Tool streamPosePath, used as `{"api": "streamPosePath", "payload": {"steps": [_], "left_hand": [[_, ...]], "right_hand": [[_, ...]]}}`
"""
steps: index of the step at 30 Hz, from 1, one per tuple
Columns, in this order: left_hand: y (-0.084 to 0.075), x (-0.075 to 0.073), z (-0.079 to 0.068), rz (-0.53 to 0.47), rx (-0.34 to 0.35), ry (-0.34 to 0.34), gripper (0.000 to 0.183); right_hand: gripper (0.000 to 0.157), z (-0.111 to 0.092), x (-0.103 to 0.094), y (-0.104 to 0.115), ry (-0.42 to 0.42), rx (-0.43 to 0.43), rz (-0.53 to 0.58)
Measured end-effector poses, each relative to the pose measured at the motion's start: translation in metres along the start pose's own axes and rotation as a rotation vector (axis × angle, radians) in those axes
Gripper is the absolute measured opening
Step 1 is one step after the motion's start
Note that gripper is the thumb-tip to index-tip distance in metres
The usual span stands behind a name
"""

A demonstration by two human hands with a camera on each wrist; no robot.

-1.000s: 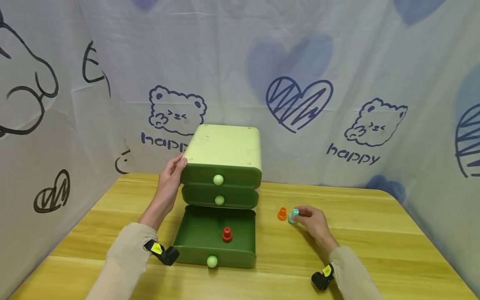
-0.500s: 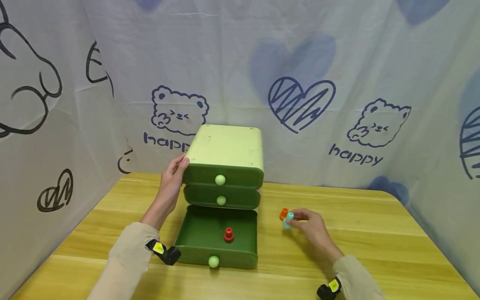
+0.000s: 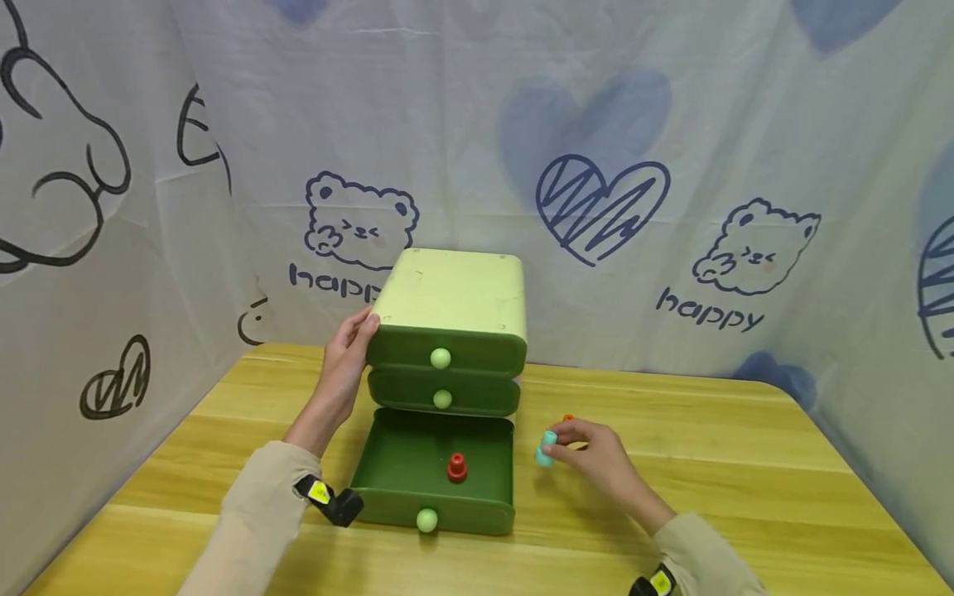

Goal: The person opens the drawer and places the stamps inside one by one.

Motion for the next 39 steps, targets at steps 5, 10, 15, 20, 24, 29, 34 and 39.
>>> {"api": "streamPosePath", "payload": {"steps": [5, 10, 15, 20, 24, 29, 34, 39], "left_hand": [[0.000, 0.000, 0.000, 0.009, -0.001, 0.000, 0.058], [-0.001, 0.000, -0.001, 0.010, -0.006, 0.001, 0.059], [-0.002, 0.000, -0.001, 0.014, -0.011, 0.001, 0.059], [-0.002, 0.000, -0.001, 0.020, -0.019, 0.005, 0.059], [-0.002, 0.000, -0.001, 0.025, -0.019, 0.001, 0.059], [-0.002, 0.000, -0.002, 0.017, -0.016, -0.002, 0.059], [-0.003, 0.001, -0.001, 0.016, -0.019, 0.002, 0.059], [-0.002, 0.002, -0.001, 0.012, -0.026, -0.004, 0.059]], "right_hand": [[0.024, 0.002, 0.002, 0.007, 0.065, -0.074, -0.045], [0.022, 0.007, 0.003, 0.017, 0.153, -0.163, -0.102], [0.022, 0.011, 0.006, 0.029, 0.230, -0.235, -0.133], [0.018, 0.013, 0.015, 0.038, 0.292, -0.258, -0.127], [0.015, 0.017, 0.021, 0.046, 0.340, -0.264, -0.142], [0.017, 0.024, 0.030, 0.055, 0.424, -0.268, -0.200], [0.016, 0.031, 0.038, 0.062, 0.515, -0.251, -0.214], [0.015, 0.033, 0.048, 0.063, 0.565, -0.253, -0.174]]}}
Point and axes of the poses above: each hand's wrist, its own z-axis towards the middle knuckle, its own x-axis out of the palm, y = z × x, the point moved 2 cm from there along z, towards the middle knuckle, and after that the axes turned 1 degree about z, right-handed, at the moved point
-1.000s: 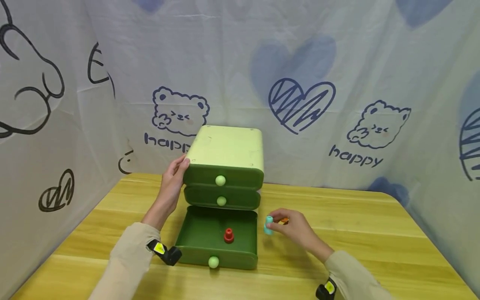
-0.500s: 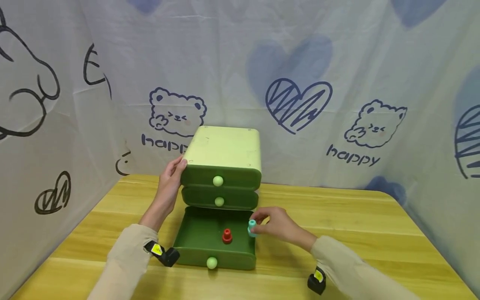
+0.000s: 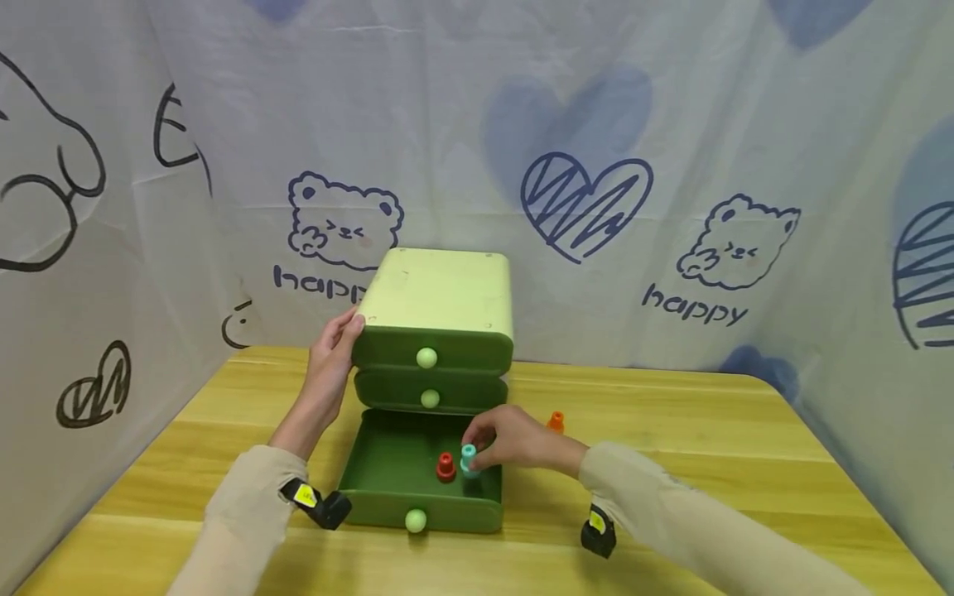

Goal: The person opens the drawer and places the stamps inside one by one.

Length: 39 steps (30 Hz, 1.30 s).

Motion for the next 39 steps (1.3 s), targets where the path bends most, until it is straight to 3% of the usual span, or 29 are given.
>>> {"api": "streamPosePath", "payload": {"steps": [15, 24, 39], "left_hand": [[0.001, 0.000, 0.001, -0.003, -0.005, -0.005, 0.059], [0.001, 0.000, 0.000, -0.006, 0.000, -0.002, 0.059], [-0.002, 0.001, -0.002, -0.016, 0.007, 0.004, 0.059]], "right_hand": [[0.016, 0.014, 0.021, -0.002, 0.067, 0.003, 0.037], [0.020, 0.017, 0.029, -0.008, 0.047, -0.018, -0.022], [0.021, 0.018, 0.032, -0.010, 0.018, -0.042, -0.032]]}}
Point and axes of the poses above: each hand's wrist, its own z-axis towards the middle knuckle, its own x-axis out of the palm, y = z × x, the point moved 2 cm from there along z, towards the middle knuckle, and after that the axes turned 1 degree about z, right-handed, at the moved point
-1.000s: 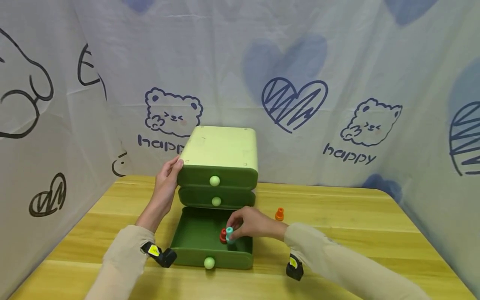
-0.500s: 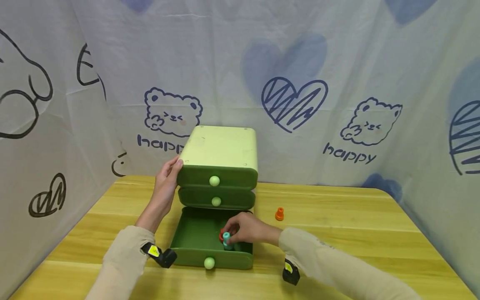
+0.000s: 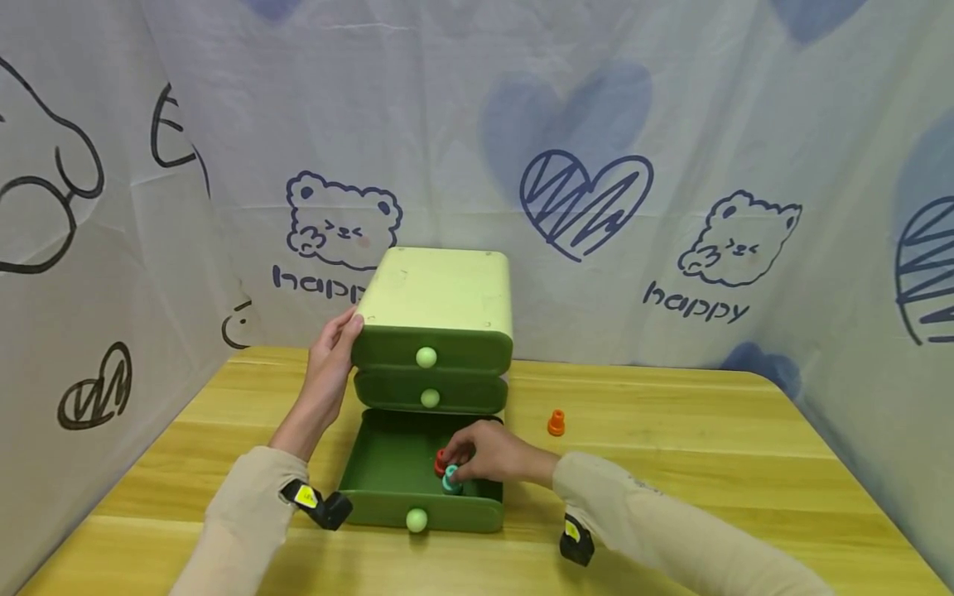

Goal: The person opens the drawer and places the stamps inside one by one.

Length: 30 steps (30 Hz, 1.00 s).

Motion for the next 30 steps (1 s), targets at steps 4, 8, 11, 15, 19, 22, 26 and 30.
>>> {"api": "streamPosePath", "payload": {"steps": [4, 8, 11, 15, 19, 22, 26, 30], "left_hand": [[0.000, 0.000, 0.000, 0.000, -0.001, -0.001, 0.060], [0.002, 0.000, 0.001, 0.003, -0.001, -0.004, 0.060], [0.003, 0.000, 0.001, 0.009, 0.000, -0.005, 0.061], [0.004, 0.000, 0.002, 0.012, 0.000, -0.007, 0.062], [0.004, 0.000, 0.001, 0.008, 0.004, -0.012, 0.062], [0.004, -0.001, 0.001, 0.008, 0.014, -0.014, 0.061], [0.003, 0.000, 0.001, 0.016, 0.014, -0.013, 0.060], [0.003, 0.000, 0.001, 0.022, 0.006, -0.013, 0.060]], "right_hand": [[0.020, -0.002, -0.001, 0.001, -0.012, 0.007, 0.031], [0.018, -0.006, -0.005, 0.002, -0.035, 0.020, 0.082], [0.017, -0.012, -0.010, 0.003, -0.061, 0.020, 0.122], [0.019, -0.022, -0.018, 0.002, -0.105, 0.031, 0.151], [0.024, -0.037, -0.031, -0.008, -0.174, 0.072, 0.203], [0.027, -0.049, -0.043, -0.019, -0.249, 0.107, 0.253], [0.027, -0.061, -0.059, -0.037, -0.354, 0.176, 0.287], [0.022, -0.069, -0.070, -0.056, -0.479, 0.265, 0.278]]}}
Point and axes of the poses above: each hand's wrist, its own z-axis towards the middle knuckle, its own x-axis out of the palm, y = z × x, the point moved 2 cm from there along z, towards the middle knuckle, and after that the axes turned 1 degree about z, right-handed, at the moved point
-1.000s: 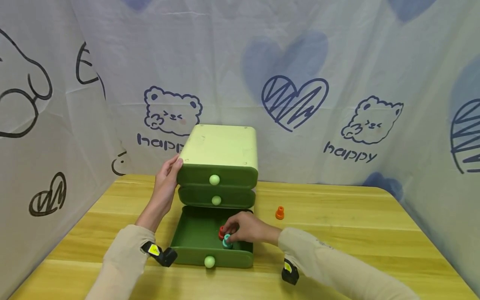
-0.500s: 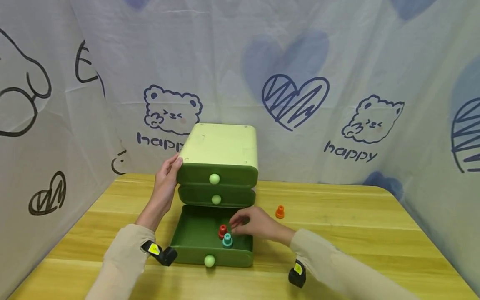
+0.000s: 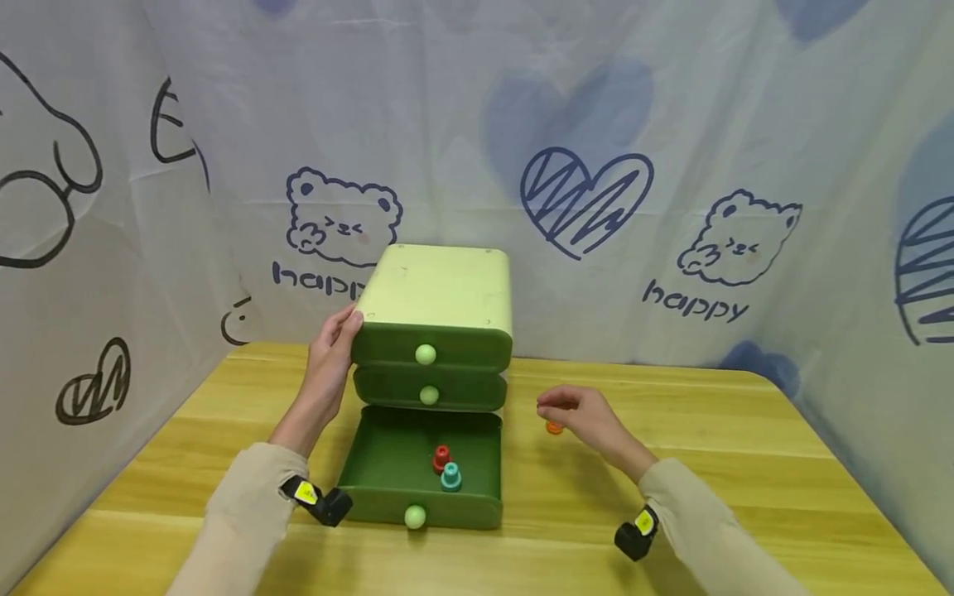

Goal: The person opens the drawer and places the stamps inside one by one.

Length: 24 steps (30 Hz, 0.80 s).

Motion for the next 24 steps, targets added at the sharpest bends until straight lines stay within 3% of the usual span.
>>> {"api": "streamPosePath", "payload": {"steps": [5, 9, 15, 24], "left_hand": [[0.001, 0.000, 0.001, 0.003, -0.004, 0.001, 0.060], [0.002, 0.000, 0.001, 0.000, -0.007, 0.003, 0.062], [0.002, 0.001, 0.002, 0.002, -0.007, 0.004, 0.062], [0.002, 0.000, 0.001, 0.005, -0.008, 0.005, 0.062]], "right_hand": [[0.022, 0.004, -0.012, -0.018, -0.121, 0.064, 0.022], [0.024, 0.007, -0.016, -0.027, -0.163, 0.065, 0.026], [0.029, 0.010, -0.014, -0.040, -0.197, 0.058, 0.018], [0.034, 0.013, -0.007, -0.057, -0.190, 0.152, 0.073]]}}
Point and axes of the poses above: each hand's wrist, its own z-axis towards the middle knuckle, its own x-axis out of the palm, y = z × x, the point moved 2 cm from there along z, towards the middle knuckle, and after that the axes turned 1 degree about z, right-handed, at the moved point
